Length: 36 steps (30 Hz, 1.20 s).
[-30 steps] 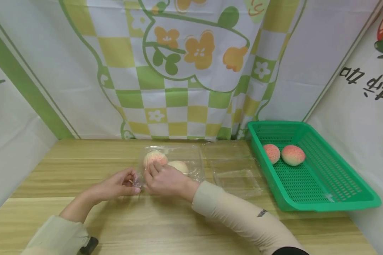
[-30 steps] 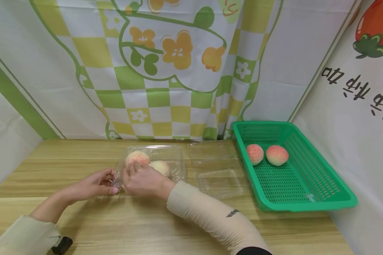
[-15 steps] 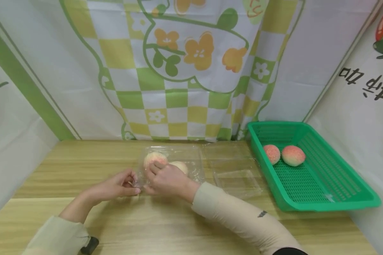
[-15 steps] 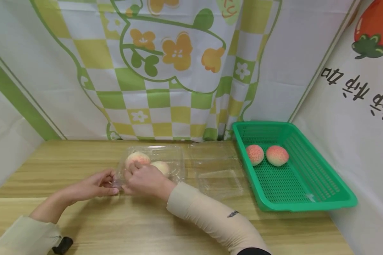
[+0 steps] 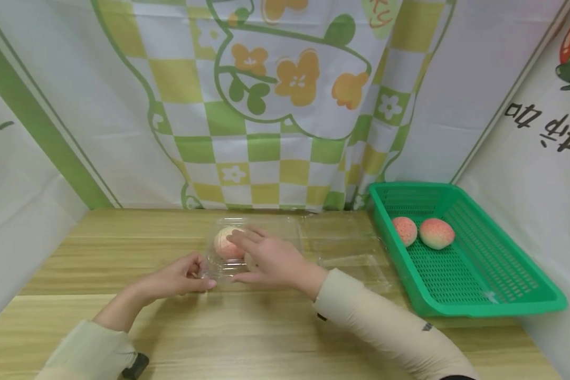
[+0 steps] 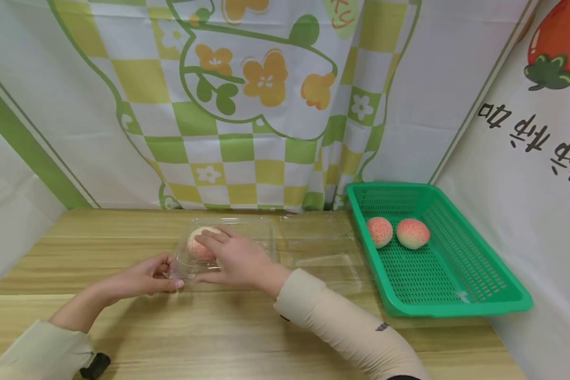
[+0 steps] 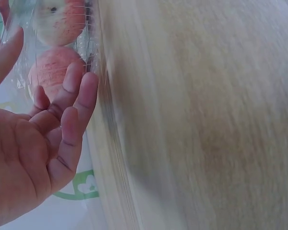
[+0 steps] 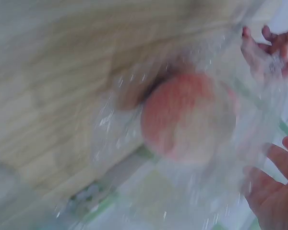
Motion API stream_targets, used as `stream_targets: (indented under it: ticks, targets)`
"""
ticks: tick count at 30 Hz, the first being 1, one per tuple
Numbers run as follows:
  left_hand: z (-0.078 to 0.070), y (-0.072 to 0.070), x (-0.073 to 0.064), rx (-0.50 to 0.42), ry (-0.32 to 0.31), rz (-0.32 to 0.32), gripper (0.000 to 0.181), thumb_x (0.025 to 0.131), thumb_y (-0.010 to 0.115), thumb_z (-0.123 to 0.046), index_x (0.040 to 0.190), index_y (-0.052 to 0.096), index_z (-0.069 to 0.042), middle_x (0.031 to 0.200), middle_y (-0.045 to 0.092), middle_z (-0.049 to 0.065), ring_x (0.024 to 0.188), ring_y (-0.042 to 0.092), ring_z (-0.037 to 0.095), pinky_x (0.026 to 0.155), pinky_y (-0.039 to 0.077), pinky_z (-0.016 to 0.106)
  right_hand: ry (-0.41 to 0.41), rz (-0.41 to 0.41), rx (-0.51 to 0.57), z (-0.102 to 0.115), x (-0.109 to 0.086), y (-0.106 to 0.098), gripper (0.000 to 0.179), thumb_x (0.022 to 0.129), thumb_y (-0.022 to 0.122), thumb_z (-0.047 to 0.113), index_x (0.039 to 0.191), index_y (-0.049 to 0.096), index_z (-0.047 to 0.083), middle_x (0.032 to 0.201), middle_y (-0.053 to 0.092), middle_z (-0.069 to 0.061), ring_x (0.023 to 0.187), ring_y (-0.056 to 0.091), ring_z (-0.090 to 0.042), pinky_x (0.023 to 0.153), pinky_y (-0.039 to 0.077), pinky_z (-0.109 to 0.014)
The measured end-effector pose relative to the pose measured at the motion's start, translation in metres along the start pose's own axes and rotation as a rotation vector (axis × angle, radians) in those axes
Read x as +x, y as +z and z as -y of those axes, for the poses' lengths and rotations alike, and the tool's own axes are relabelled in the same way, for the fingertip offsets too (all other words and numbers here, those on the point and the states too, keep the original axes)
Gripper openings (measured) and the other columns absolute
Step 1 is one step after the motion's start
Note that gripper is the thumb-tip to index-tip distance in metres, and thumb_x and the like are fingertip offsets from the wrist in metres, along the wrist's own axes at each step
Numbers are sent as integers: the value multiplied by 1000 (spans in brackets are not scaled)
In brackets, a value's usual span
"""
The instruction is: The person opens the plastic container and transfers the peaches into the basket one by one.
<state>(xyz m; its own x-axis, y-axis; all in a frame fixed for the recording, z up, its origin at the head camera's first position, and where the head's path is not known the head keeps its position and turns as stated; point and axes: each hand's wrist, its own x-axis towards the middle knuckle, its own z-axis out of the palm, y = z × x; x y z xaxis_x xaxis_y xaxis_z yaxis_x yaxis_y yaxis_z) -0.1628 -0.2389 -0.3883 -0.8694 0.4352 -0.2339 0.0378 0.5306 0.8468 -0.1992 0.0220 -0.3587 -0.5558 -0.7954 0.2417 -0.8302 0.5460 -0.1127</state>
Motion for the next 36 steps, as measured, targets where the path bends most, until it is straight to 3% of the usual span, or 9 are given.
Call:
stream_targets:
  ticks: [6, 11, 15, 23, 28, 36]
  targets:
    - [0, 4, 2, -9, 64, -6, 45, 91, 72, -25, 107, 40, 2, 94, 55, 9, 84, 56, 19, 68, 48, 28, 42, 17, 69, -21, -21, -17, 88, 83, 74, 57, 152, 38, 15, 158, 39, -6, 146, 35, -37, 113, 39, -50]
    - [-1, 6, 3, 8, 39, -24, 47, 91, 73, -26, 109, 40, 2, 98, 55, 12, 90, 58, 22, 71, 50, 31, 115, 97, 78, -31, -35, -19, 96, 80, 77, 55, 155, 32, 16, 163, 29, -8, 148, 27, -43, 106, 44, -56]
    - [-1, 8, 3, 18, 27, -43, 45, 91, 73, -26, 108, 41, 2, 97, 53, 11, 86, 52, 21, 68, 48, 29, 138, 157, 61, -35, -43, -16, 97, 81, 78, 50, 156, 28, 14, 164, 24, -11, 149, 22, -46, 104, 46, -55]
    - [-3, 8, 2, 6, 20, -35, 43, 92, 72, -27, 101, 38, -2, 91, 47, 8, 80, 45, 20, 63, 42, 27, 52, 144, -12, -43, -52, -10, 73, 93, 69, 41, 150, 40, 7, 159, 34, -17, 147, 25, -47, 112, 40, -50]
    - [-2, 8, 2, -8, 28, -23, 42, 93, 71, -25, 99, 36, -3, 90, 49, 8, 79, 47, 20, 63, 41, 27, -9, 142, -44, -46, -52, -13, 68, 93, 69, 37, 147, 44, 4, 155, 40, -20, 144, 32, -48, 111, 40, -49]
    - [-2, 8, 3, 17, 30, -33, 43, 92, 71, -26, 106, 39, 0, 96, 50, 12, 85, 47, 22, 68, 44, 30, -18, 274, -18, -48, -49, -22, 72, 87, 71, 14, 149, 38, 1, 158, 33, -22, 147, 26, -47, 113, 40, -46]
